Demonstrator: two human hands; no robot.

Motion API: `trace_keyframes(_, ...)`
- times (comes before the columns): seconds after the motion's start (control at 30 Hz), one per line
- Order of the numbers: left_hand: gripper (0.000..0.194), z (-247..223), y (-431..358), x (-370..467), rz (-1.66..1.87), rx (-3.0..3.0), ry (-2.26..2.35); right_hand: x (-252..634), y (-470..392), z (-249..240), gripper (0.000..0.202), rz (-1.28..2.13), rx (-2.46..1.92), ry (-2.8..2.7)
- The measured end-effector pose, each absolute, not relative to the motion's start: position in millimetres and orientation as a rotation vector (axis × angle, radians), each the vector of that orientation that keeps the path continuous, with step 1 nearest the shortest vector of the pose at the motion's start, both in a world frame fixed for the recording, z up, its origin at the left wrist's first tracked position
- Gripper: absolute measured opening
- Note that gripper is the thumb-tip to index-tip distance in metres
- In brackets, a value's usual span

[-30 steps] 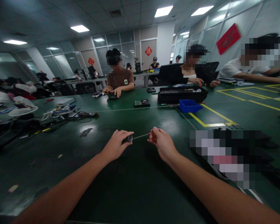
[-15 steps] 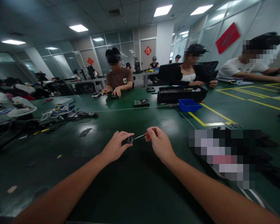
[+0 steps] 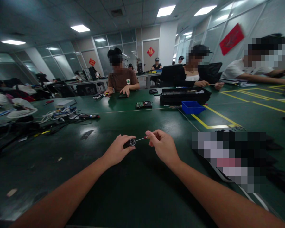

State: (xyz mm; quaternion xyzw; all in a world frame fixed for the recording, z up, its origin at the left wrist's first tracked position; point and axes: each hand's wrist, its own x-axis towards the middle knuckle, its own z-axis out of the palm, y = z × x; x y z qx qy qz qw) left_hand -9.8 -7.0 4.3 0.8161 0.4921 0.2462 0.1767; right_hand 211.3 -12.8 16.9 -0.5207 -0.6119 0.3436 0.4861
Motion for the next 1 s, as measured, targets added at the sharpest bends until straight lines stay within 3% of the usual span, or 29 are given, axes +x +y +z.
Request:
trace_keyframes(0.27, 0.035, 4.8, -6.7, -11.3, 0.713, 2.322, 1.367, 212.3, -16.5, 14.1, 0.02, 0.801, -1.14, -1.633)
trace_keyframes(0.47, 0.035, 2.0, -7.1, -12.3, 0.699, 2.338, 1.354, 210.4, -17.4, 15.1, 0.04, 0.805, -1.298, -1.657)
trace_keyframes(0.73, 0.033, 1.6, -7.4, -11.7, 0.642, 2.38, 1.353, 211.2, -15.2, 6.8, 0.025, 0.774, -1.181, -1.651)
trace_keyframes(1.0, 0.035, -0.3, -6.3, -11.6, 0.625, 2.385, 1.34, 208.1, -18.2, 11.1, 0.026, 0.801, -1.245, -1.603)
